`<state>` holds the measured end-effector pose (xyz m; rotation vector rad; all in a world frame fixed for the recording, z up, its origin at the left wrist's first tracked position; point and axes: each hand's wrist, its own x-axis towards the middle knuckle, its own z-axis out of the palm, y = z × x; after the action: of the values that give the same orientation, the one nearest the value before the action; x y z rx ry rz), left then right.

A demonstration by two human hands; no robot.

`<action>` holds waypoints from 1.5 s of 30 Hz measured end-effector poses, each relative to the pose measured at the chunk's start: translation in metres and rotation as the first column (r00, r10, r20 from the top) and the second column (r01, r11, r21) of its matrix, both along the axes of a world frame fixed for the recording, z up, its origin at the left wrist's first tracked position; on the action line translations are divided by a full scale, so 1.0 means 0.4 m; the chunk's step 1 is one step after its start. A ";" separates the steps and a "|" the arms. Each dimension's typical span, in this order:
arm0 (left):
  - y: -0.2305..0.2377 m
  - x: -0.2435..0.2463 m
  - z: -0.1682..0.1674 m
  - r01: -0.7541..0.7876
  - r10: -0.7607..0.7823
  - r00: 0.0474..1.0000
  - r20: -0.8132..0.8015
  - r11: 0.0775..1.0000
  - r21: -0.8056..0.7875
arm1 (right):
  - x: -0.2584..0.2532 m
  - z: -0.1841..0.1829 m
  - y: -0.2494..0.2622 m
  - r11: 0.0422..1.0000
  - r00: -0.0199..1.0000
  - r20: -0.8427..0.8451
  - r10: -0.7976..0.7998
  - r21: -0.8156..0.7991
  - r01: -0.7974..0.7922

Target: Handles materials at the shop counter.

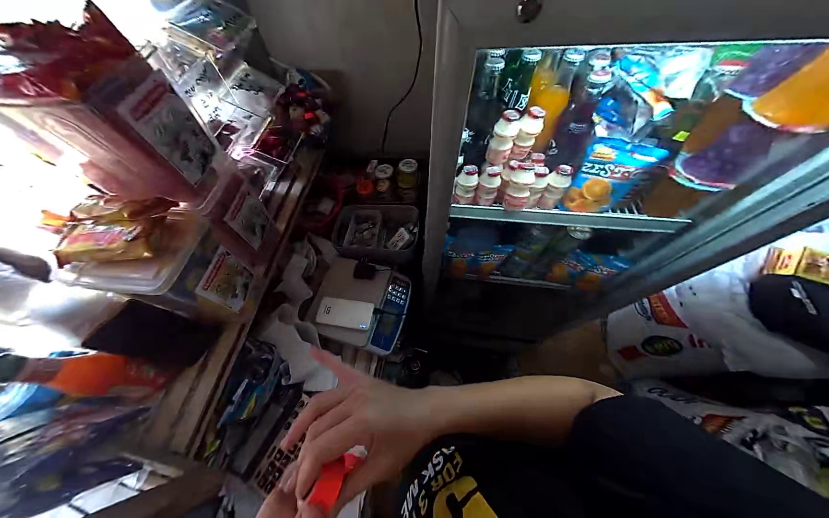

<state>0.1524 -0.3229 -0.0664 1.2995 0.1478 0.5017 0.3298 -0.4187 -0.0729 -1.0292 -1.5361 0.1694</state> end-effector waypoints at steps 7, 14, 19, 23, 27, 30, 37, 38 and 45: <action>0.016 -0.024 0.029 -0.070 0.088 0.990 -0.109 0.984 0.161 | 0.005 0.010 0.026 0.996 0.996 0.083 0.029 0.078 -0.035; 0.008 -0.007 -0.007 -0.048 0.081 0.978 0.191 0.984 -0.173 | -0.048 -0.015 0.070 0.885 0.693 -0.588 0.417 0.088 -0.458; -0.001 -0.046 0.029 -0.308 0.313 0.948 -0.065 0.948 0.078 | 0.016 0.008 0.084 0.979 0.981 0.081 0.175 -0.119 -0.165; -0.025 -0.090 0.016 -0.338 0.411 0.892 -0.185 0.881 0.331 | 0.016 0.006 0.092 0.936 0.924 0.195 0.328 -0.197 -0.291; -0.074 -0.151 -0.021 -0.313 0.313 0.950 0.008 0.950 0.015 | -0.031 -0.022 0.120 0.705 0.727 -0.152 0.670 -0.175 -0.687; -0.140 -0.152 -0.046 -0.357 0.426 0.875 0.231 0.889 -0.286 | -0.110 -0.068 0.112 0.517 0.480 -0.535 0.695 -0.092 -0.851; -0.222 -0.243 0.063 -0.722 0.722 0.675 -0.150 0.689 0.066 | -0.131 -0.021 0.175 0.552 0.580 0.005 0.814 -0.317 -0.772; -0.223 -0.241 0.028 -0.752 0.770 0.625 -0.130 0.638 0.165 | -0.132 -0.009 0.178 0.589 0.585 0.122 0.802 -0.334 -0.736; -0.249 -0.291 -0.041 -0.706 0.877 0.473 -0.086 0.435 0.559 | -0.157 0.012 0.197 0.587 0.569 0.155 0.808 -0.297 -0.753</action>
<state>0.0358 -0.4226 -0.0828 1.7456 1.1059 1.1834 0.2672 -0.3399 -0.0679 -0.4298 -2.2055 0.8620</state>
